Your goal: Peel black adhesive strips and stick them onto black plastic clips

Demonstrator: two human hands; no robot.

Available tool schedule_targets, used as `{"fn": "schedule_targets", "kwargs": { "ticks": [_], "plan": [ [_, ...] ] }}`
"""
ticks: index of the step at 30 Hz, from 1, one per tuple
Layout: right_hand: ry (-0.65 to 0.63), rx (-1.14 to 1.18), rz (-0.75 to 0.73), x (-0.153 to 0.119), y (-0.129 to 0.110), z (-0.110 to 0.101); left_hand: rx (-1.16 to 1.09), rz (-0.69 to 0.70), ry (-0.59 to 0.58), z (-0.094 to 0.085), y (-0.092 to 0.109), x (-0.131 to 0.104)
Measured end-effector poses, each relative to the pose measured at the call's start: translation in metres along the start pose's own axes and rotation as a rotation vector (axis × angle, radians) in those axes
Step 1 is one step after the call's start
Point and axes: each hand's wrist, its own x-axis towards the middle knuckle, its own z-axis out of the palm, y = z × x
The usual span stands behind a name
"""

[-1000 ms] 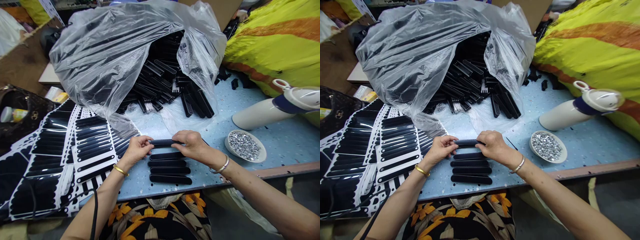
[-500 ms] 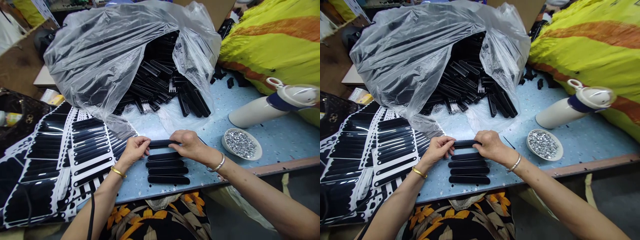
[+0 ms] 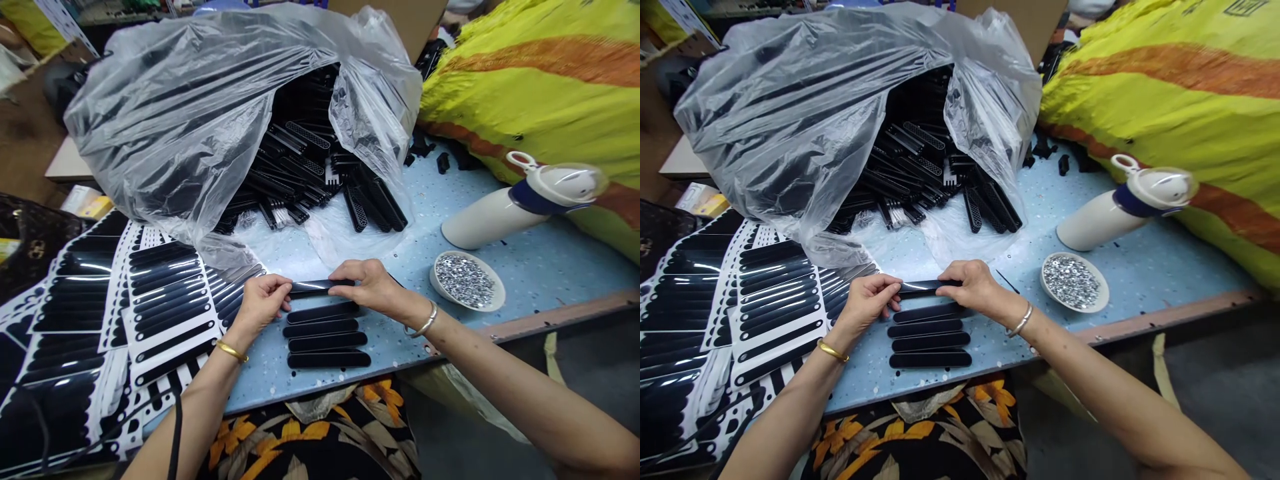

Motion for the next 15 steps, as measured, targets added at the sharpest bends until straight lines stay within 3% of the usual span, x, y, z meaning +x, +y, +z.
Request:
{"fn": "schedule_targets", "kwargs": {
  "ticks": [6, 15],
  "plan": [
    [0.032, 0.146, 0.021, -0.005, 0.004, 0.001, -0.003, 0.002, 0.005, 0.000, 0.003, -0.001],
    [0.081, 0.141, -0.049, -0.012, 0.012, 0.006, 0.003, 0.005, 0.009, 0.000, 0.005, -0.002]
  ]
}}
